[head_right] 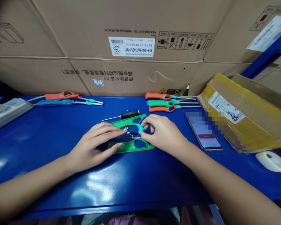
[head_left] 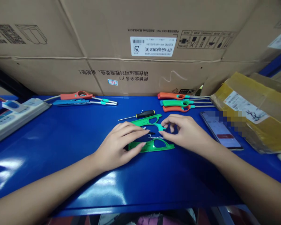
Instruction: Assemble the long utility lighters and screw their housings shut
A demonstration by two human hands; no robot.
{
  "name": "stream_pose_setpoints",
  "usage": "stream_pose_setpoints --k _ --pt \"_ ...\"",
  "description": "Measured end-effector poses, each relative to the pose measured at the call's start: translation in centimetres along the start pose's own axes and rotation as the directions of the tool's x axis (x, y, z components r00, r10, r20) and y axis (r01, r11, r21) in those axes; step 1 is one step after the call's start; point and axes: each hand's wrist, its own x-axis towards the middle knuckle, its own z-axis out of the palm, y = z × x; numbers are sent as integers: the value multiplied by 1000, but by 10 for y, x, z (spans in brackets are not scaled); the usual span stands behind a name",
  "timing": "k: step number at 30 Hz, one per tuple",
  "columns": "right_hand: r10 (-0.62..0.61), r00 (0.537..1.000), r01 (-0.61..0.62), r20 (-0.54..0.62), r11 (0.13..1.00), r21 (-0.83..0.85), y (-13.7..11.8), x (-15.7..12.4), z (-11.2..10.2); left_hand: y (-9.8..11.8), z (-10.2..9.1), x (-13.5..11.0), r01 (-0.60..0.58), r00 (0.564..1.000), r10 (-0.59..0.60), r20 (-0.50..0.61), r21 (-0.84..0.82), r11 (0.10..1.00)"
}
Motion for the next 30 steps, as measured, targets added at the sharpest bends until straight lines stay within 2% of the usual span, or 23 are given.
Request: stream_pose_setpoints --k 3,5,10,14,19,21,26,28,30 --pt "-189 982 189 -29 982 -18 -15 -9 7 5 2 0 26 997 -24 -74 18 999" --pt "-269 963 267 -32 962 -64 -21 -13 11 6 3 1 14 995 -13 -95 7 1000" --pt "-378 926 373 -18 921 -110 -26 -16 14 5 4 4 5 992 -16 -122 -89 996" --pt "-355 932 355 -72 935 -18 -26 -15 16 5 4 4 35 986 -59 -158 -148 988" --pt "-232 969 245 -84 950 196 -28 -16 15 5 2 3 -5 976 -22 -217 -124 992" --pt "-247 965 259 -87 949 179 -27 -16 14 6 2 3 13 976 -42 -215 -132 991" --pt "-337 937 340 -90 940 20 -24 -16 16 10 3 5 34 974 -60 -218 -120 992" --pt "-321 943 327 -81 943 61 -24 -16 19 12 2 5 12 971 -38 -236 -111 994" --pt "-263 962 273 -75 944 186 -27 -16 22 14 1 5 -13 967 -18 -254 -121 993"
